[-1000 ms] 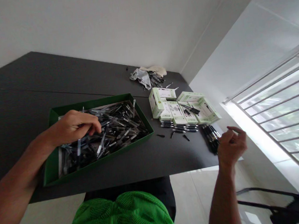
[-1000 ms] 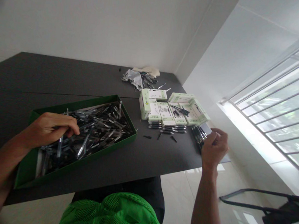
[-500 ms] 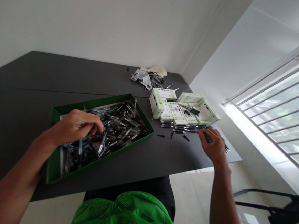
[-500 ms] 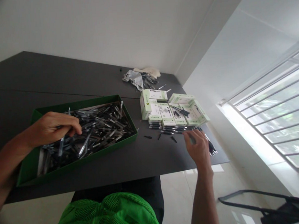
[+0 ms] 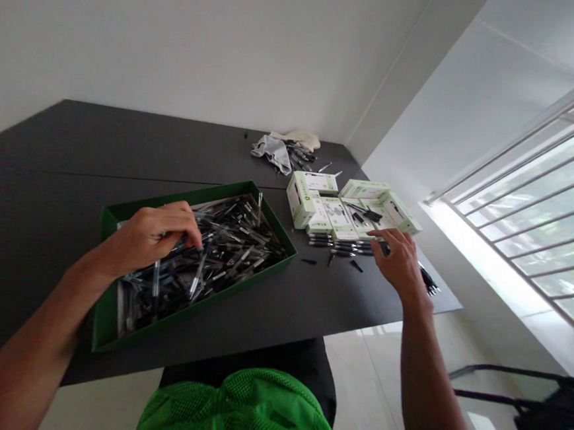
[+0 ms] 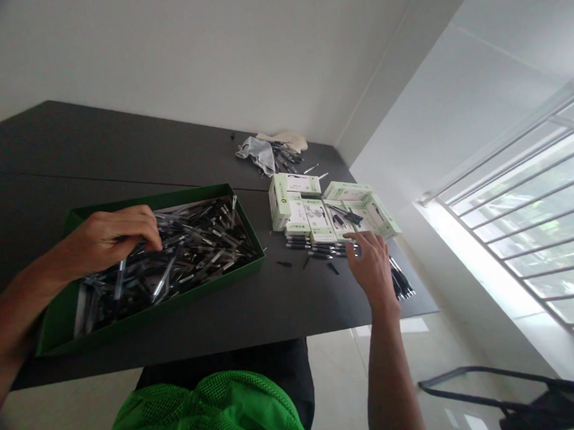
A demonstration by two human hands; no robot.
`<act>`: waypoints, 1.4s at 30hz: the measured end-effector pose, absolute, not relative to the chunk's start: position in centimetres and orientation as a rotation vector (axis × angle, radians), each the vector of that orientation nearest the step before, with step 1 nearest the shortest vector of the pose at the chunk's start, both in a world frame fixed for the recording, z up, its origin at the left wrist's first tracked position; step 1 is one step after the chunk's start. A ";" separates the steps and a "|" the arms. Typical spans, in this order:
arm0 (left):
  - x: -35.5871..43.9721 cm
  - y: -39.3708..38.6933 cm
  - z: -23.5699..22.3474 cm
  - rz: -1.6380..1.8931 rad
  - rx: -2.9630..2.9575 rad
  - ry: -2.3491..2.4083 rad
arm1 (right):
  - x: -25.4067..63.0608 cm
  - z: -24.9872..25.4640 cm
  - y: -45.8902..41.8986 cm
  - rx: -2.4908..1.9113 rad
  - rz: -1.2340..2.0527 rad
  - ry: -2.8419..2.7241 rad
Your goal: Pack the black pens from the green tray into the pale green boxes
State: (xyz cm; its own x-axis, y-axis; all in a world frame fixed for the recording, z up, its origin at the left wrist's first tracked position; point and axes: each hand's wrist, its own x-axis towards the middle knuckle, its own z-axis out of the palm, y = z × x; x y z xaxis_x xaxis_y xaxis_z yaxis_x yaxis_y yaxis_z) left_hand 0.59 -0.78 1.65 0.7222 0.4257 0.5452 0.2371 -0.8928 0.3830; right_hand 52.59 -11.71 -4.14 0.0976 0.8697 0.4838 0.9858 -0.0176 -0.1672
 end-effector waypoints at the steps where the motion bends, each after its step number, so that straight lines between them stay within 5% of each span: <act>1: 0.6 -0.8 1.7 0.981 2.653 0.534 | 52.6 -3.9 -11.5 -1.919 -0.335 -1.814; 9: 0.7 -1.2 2.3 1.291 2.571 0.944 | 52.8 -3.8 -8.9 -1.978 -0.412 -1.737; 42: 0.3 -1.1 2.0 1.157 2.537 0.852 | 58.6 -5.0 -0.4 -2.327 -0.348 -1.888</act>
State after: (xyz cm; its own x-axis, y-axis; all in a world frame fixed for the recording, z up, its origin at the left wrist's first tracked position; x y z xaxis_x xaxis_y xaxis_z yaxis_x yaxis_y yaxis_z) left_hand 0.30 -1.14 2.05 0.5203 0.5909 0.6166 0.4129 -0.8060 0.4241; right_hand 58.64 -0.42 -5.03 0.1931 0.9473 0.2557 0.9761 -0.2119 0.0477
